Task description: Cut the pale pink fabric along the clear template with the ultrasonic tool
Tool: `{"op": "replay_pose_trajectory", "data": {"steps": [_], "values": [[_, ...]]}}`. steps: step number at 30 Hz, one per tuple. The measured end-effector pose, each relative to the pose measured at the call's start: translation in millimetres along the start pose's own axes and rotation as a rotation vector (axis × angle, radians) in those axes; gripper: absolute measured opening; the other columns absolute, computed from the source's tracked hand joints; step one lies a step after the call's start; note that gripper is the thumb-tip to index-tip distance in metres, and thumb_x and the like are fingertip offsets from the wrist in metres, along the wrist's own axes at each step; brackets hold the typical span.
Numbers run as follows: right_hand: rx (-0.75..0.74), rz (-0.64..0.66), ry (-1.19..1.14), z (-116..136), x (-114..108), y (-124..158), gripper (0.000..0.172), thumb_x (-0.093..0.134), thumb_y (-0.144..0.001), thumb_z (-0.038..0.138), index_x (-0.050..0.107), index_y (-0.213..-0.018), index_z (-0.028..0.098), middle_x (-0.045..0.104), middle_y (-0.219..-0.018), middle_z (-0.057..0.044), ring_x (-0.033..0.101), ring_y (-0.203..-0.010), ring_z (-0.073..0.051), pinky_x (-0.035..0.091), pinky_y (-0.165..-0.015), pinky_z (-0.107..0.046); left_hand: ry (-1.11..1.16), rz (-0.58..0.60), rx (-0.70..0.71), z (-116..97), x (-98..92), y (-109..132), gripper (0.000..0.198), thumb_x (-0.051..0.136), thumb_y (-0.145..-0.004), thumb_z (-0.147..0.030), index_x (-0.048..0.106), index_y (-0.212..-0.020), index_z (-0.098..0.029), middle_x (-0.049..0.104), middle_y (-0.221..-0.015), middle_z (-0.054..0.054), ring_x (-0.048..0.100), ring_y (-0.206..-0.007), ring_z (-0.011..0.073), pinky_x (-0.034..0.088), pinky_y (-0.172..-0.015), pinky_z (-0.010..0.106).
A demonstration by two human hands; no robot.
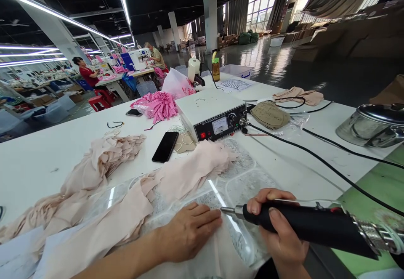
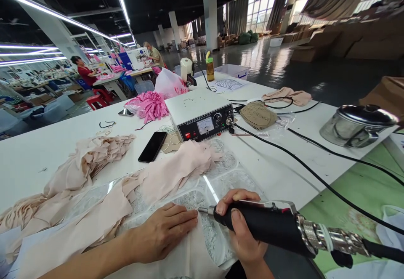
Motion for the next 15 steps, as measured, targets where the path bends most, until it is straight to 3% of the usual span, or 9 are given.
{"op": "replay_pose_trajectory", "data": {"steps": [9, 15], "values": [[-0.002, -0.037, 0.012, 2.3, 2.0, -0.9, 0.006, 0.059, -0.083, 0.025, 0.056, -0.087, 0.022, 0.054, -0.077, -0.001, 0.056, -0.059, -0.014, 0.053, -0.057, -0.033, -0.030, -0.011, -0.018, -5.2, 2.7, -1.9, 0.028, 0.041, -0.095, -0.013, 0.053, -0.119, -0.008, 0.062, -0.120, 0.015, 0.059, -0.095, 0.0213, 0.046, -0.075, 0.034], [0.009, -0.039, 0.025, 2.6, 2.2, -1.6, 0.005, 0.059, -0.083, 0.024, 0.056, -0.086, 0.022, 0.054, -0.077, -0.001, 0.056, -0.058, -0.014, 0.053, -0.057, -0.033, -0.056, -0.029, 0.012, -6.3, 1.7, -4.2, 0.025, 0.040, -0.096, -0.013, 0.055, -0.115, -0.008, 0.064, -0.116, 0.015, 0.058, -0.107, 0.0223, 0.048, -0.086, 0.036]]}}
Point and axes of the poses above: each hand's wrist, its own y-axis away from the middle knuckle, its own x-axis out of the palm, z = x × y, the point moved 3 cm from there along -y, towards the middle knuckle
